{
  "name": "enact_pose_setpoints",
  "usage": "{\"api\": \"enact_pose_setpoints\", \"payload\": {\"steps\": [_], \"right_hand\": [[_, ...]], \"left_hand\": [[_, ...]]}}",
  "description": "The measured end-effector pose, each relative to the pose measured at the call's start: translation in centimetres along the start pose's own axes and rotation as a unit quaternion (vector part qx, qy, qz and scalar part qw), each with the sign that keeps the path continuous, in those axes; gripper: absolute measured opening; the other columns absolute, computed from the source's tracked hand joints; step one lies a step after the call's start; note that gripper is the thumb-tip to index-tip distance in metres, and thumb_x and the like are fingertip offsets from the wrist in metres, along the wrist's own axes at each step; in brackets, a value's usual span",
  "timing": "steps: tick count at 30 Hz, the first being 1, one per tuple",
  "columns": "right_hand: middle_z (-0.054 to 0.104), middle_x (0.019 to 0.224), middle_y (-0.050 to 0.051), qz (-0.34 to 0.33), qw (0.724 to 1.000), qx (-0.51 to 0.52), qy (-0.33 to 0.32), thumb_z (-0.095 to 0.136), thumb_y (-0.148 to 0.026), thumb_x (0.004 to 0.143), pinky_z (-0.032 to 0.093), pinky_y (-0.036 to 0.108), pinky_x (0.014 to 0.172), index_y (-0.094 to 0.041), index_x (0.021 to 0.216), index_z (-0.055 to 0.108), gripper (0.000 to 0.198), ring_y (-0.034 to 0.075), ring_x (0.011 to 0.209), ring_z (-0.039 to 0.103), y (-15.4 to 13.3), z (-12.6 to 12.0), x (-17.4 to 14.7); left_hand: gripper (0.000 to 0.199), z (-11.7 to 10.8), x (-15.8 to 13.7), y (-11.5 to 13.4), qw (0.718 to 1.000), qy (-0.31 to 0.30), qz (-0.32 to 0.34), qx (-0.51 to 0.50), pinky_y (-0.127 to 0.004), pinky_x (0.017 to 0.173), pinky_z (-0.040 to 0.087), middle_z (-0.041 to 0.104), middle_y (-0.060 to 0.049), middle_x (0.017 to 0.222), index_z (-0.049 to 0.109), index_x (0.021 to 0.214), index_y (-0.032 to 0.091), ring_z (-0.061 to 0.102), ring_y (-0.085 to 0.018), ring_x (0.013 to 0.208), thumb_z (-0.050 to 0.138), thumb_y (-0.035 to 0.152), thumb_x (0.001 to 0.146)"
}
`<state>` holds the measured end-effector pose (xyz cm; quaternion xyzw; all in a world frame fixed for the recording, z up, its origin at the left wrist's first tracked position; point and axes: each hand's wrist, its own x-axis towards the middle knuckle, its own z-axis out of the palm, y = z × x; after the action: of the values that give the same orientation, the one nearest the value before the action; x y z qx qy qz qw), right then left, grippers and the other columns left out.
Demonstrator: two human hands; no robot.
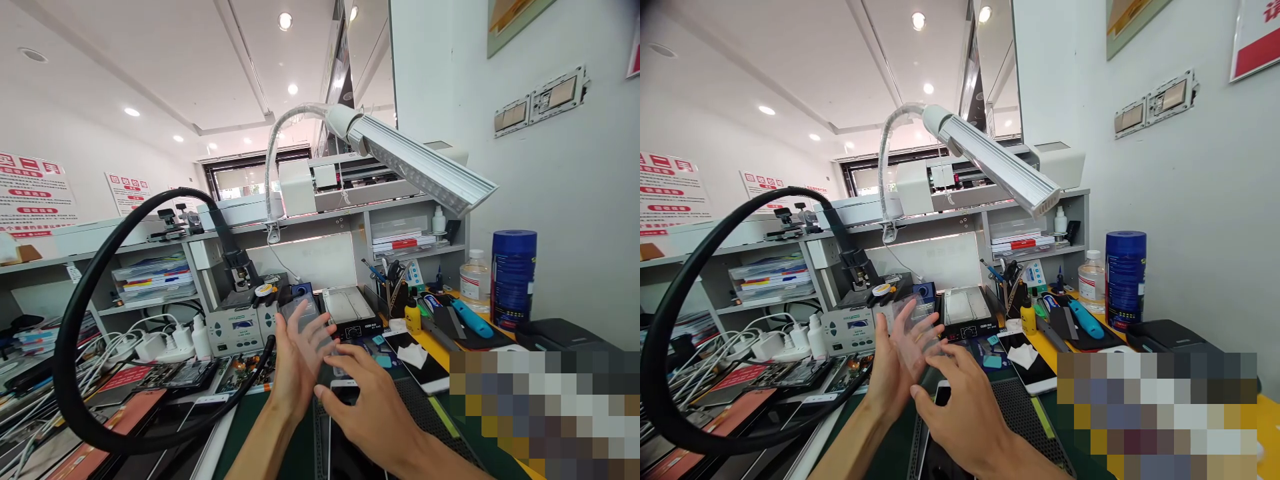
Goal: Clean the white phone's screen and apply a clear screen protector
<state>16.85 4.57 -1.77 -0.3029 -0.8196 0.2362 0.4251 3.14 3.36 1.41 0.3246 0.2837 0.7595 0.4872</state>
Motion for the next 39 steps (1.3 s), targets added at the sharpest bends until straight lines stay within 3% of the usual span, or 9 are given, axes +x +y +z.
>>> {"api": "enact_pose_setpoints", "payload": {"steps": [39], "right_hand": [[0.063, 0.125, 0.010, -0.012, 1.000, 0.015, -0.001, 0.066, -0.028, 0.081, 0.049, 0.039, 0.103, -0.022, 0.117, 0.071, 0.037, 0.026, 0.120, 0.059, -0.42, -0.31, 0.23]], "left_hand": [[0.075, -0.18, -0.06, -0.50, 1.000, -0.015, 0.002, 0.014, -0.044, 0.087, 0.054, 0.065, -0.017, 0.120, 0.039, 0.148, 0.026, 0.066, -0.029, 0.101, 0.038, 0.074, 0.090]]}}
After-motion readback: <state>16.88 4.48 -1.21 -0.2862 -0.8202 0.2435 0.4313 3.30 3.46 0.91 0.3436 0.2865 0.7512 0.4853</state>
